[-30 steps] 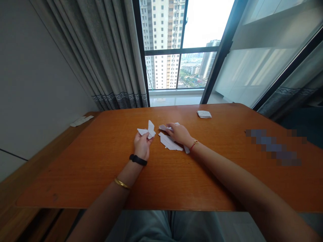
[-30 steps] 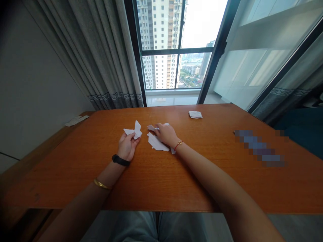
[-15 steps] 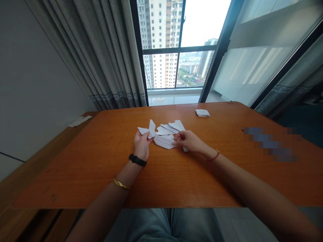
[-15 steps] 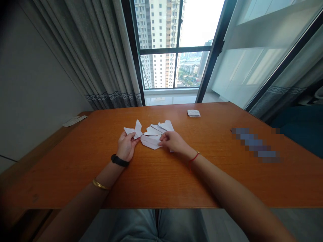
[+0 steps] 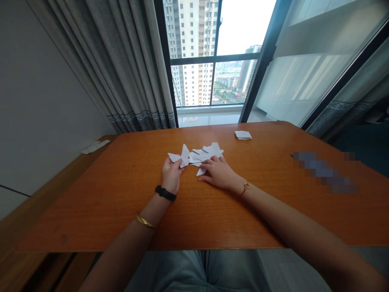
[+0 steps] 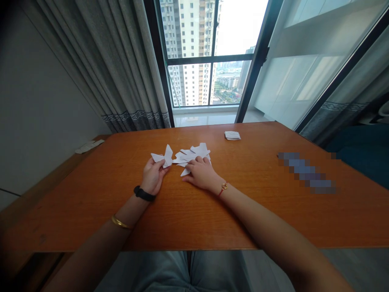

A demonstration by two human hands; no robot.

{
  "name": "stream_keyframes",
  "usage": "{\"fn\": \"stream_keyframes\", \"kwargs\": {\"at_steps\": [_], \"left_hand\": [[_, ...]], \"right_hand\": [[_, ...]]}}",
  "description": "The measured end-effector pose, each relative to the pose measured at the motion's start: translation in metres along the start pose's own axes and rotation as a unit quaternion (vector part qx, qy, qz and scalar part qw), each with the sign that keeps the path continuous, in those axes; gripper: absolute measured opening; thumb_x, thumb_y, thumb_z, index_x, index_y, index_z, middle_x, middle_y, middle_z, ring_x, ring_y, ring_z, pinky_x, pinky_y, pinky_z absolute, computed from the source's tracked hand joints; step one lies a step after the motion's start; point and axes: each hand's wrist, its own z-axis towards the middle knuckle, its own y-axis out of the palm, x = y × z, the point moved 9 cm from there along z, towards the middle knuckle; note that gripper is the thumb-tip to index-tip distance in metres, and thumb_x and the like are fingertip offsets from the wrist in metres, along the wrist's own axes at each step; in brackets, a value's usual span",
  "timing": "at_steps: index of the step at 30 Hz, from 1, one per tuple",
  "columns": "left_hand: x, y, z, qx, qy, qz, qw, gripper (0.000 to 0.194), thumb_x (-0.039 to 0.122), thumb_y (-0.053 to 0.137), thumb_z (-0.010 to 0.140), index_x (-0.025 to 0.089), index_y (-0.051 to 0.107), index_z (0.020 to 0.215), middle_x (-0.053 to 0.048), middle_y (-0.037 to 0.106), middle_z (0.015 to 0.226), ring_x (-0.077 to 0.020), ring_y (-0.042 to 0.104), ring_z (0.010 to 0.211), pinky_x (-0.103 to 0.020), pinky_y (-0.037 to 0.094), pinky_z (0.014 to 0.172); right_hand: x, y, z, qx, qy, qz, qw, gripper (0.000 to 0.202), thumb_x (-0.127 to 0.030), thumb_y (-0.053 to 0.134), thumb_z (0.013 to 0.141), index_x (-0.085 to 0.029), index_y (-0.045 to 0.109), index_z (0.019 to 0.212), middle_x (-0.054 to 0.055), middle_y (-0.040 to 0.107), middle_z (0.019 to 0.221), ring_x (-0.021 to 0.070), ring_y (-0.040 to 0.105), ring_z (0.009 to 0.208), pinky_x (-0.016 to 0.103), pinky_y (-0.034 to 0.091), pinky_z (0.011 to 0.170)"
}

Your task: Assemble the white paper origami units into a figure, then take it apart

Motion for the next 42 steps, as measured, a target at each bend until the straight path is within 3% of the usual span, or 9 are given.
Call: {"fn": "stream_keyframes", "kwargs": {"at_steps": [7,13,16,19,22,31,34,38,42], "left_hand": [[-0.003,0.002,-0.002,-0.014,0.003,0.011,1.0,0.026,0.011,0.065,0.067,0.016,0.057,0.091,-0.004,0.065,0.089,-0.0149,0.063,0.081,-0.028,0.051,0.072],[-0.005,0.011,-0.006,-0.056,-0.004,0.035,0.998,0.031,0.014,0.07,0.068,0.017,0.056,0.095,-0.005,0.067,0.094,-0.0152,0.064,0.084,-0.027,0.049,0.073],[-0.002,0.018,-0.01,-0.089,-0.009,0.03,0.996,0.033,0.015,0.074,0.066,0.018,0.055,0.093,-0.005,0.068,0.093,-0.0144,0.064,0.084,-0.027,0.049,0.076],[-0.004,0.029,-0.017,-0.133,-0.03,0.024,0.99,0.033,0.015,0.077,0.063,0.017,0.058,0.09,-0.005,0.068,0.092,-0.0132,0.064,0.082,-0.024,0.048,0.074],[-0.014,0.039,-0.026,-0.182,-0.068,0.04,0.98,0.031,0.017,0.078,0.063,0.017,0.061,0.088,-0.006,0.069,0.093,-0.0132,0.063,0.08,-0.023,0.048,0.072],[-0.008,0.04,-0.026,-0.194,0.027,0.126,0.973,0.028,0.018,0.075,0.065,0.017,0.062,0.09,-0.006,0.068,0.096,-0.0161,0.063,0.087,-0.028,0.048,0.083],[-0.008,0.038,-0.026,-0.191,0.039,0.164,0.967,0.028,0.017,0.074,0.066,0.018,0.057,0.088,-0.005,0.068,0.089,-0.0144,0.063,0.079,-0.024,0.048,0.073],[-0.017,0.035,-0.027,-0.203,0.04,0.231,0.951,0.053,0.013,0.077,0.061,0.021,0.049,0.106,-0.004,0.064,0.092,-0.0127,0.061,0.073,-0.023,0.046,0.067],[-0.024,0.037,-0.03,-0.237,0.063,0.384,0.89,0.057,0.015,0.073,0.065,0.018,0.046,0.115,-0.004,0.059,0.094,-0.0138,0.059,0.08,-0.028,0.044,0.075]], "right_hand": [[-0.015,0.002,-0.013,-0.005,0.025,0.063,0.998,0.029,-0.042,0.055,0.086,-0.021,0.066,0.103,0.009,0.064,0.104,0.0237,0.055,0.098,0.035,0.037,0.086],[0.007,0.023,-0.01,-0.037,0.087,0.191,0.977,0.021,-0.026,0.074,0.066,-0.018,0.062,0.083,0.005,0.063,0.087,0.019,0.057,0.082,0.029,0.043,0.071],[0.029,0.018,-0.011,0.007,0.158,0.336,0.929,0.021,-0.023,0.069,0.067,-0.019,0.058,0.084,-0.001,0.059,0.073,0.0135,0.055,0.064,0.025,0.042,0.059],[0.054,0.001,-0.016,0.128,0.224,0.492,0.832,0.027,-0.033,0.066,0.068,-0.019,0.052,0.086,-0.002,0.057,0.071,0.0137,0.057,0.064,0.026,0.045,0.058],[0.05,0.0,-0.013,0.143,0.21,0.596,0.762,0.027,-0.037,0.066,0.066,-0.019,0.051,0.08,0.0,0.059,0.073,0.015,0.06,0.067,0.028,0.048,0.062],[0.001,-0.003,-0.01,0.024,0.052,0.512,0.857,0.022,-0.021,0.057,0.072,-0.017,0.061,0.093,0.001,0.066,0.085,0.0151,0.057,0.074,0.025,0.045,0.066],[0.008,-0.003,-0.012,0.043,0.08,0.459,0.884,0.019,-0.025,0.057,0.076,-0.017,0.061,0.093,0.001,0.066,0.083,0.0147,0.056,0.07,0.025,0.043,0.064],[0.013,0.0,-0.012,0.06,0.1,0.344,0.932,0.012,-0.023,0.055,0.08,-0.017,0.062,0.088,0.002,0.065,0.08,0.0151,0.055,0.07,0.026,0.042,0.066],[0.013,0.012,-0.013,0.03,0.104,0.333,0.937,0.025,-0.019,0.061,0.075,-0.017,0.057,0.1,0.001,0.064,0.081,0.0141,0.055,0.067,0.025,0.041,0.062]]}}
